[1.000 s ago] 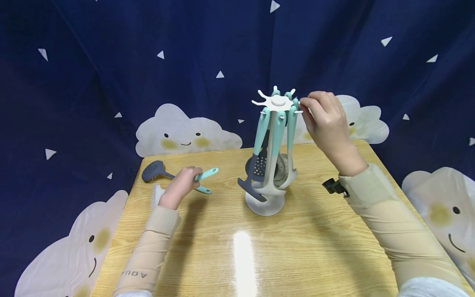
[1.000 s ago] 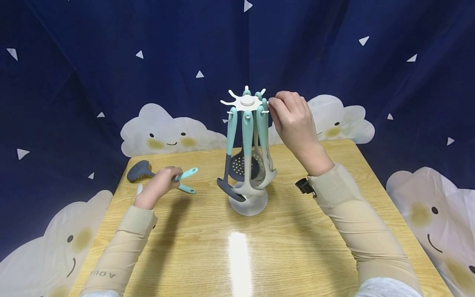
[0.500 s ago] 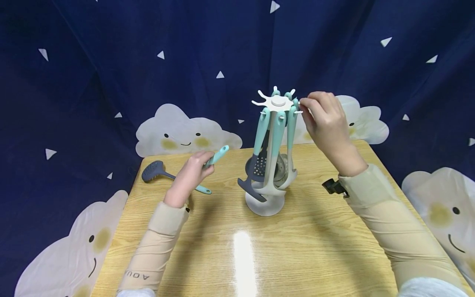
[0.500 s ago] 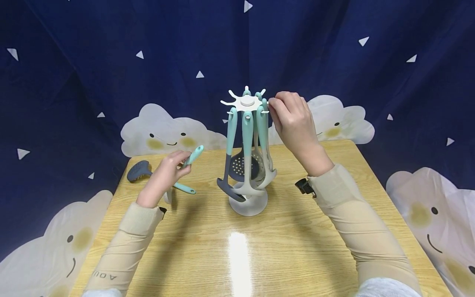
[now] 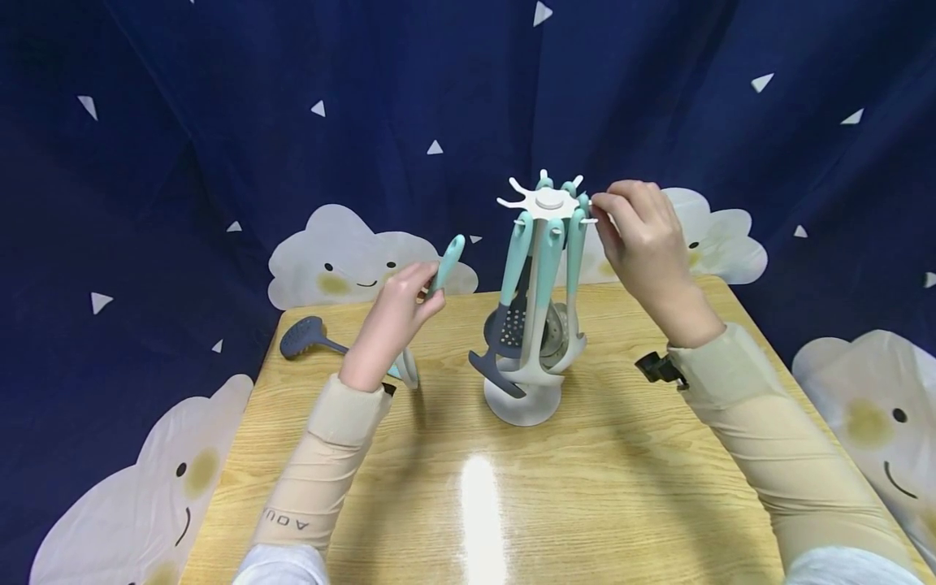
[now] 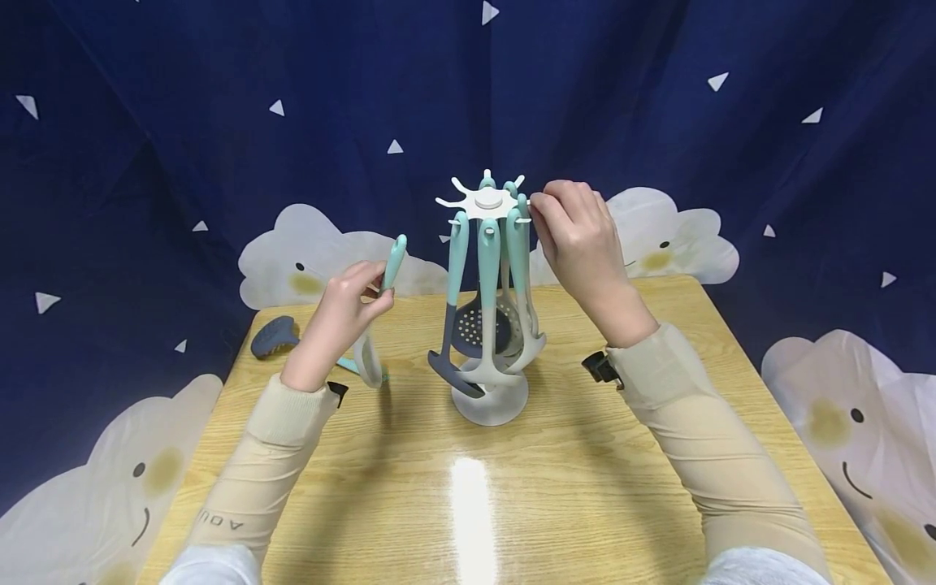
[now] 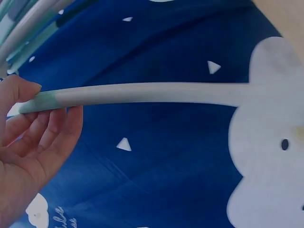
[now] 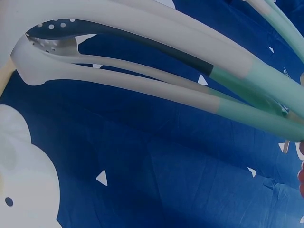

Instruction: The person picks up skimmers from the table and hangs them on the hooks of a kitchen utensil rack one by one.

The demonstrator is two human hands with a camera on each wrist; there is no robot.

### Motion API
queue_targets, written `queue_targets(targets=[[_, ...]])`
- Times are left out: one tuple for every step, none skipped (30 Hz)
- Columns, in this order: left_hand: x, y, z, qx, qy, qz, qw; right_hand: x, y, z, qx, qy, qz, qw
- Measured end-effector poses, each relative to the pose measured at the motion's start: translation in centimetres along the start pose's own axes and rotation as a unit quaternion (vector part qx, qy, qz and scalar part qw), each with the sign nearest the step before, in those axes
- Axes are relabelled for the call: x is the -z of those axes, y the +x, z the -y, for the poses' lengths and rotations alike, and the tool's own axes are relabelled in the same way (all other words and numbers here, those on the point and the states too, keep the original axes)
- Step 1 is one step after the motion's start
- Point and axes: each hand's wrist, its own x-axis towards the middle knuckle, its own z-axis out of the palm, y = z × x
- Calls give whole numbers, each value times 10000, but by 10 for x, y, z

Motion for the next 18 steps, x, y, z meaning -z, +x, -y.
queue_targets(targets=[[0, 3, -2, -34, -20, -21, 10000, 0, 0, 0, -13, 7, -19, 10000], [1, 6, -5, -61, -40, -31, 10000, 0, 0, 0, -9, 3, -17, 10000], [1, 9, -7, -90, -46, -44, 9999, 0, 0, 0, -7, 1, -14, 10000], [1, 11, -9, -120, -58, -68, 9999, 1, 0, -1, 7, -3, -1, 10000], [2, 14, -11, -141, -72, -84, 9998, 1, 0, -1, 16, -4, -4, 10000], [2, 17, -13, -157, -83, -100, 9998, 1, 0, -1, 27, -10, 2, 10000], [3, 19, -15, -168, -113, -118, 9997, 0, 0, -1, 34, -10, 6, 10000], [3, 22, -17, -170, -138, -135, 9997, 1, 1, -1, 51, -17, 23, 10000], [4, 25, -18, -184, -164, -150, 9996, 1, 1, -1, 50, -13, 21, 10000], [4, 27, -20, -182, -193, -150, 9995, 1, 1, -1, 44, -8, 12, 10000], [5, 30, -22, -176, -212, -135, 9995, 1, 1, 0, 37, -7, 11, 10000], [5, 32, -23, -173, -224, -123, 9995, 1, 1, 0, 35, -10, 16, 10000], [5, 34, -24, -174, -243, -105, 9995, 1, 1, 0, 27, -8, 14, 10000], [6, 36, -26, -174, -249, -80, 9995, 1, 1, 0, 22, -10, 12, 10000], [6, 38, -27, -163, -265, -53, 9995, 1, 1, 0, 17, -12, 13, 10000], [6, 40, -28, -154, -268, -37, 9995, 1, 1, 0, 11, -13, 15, 10000], [6, 41, -29, -156, -274, -27, 9995, 2, 1, 0, 18, -19, 34, 10000], [6, 43, -30, -158, -276, -20, 9995, 2, 1, 0, 15, -16, 36, 10000]])
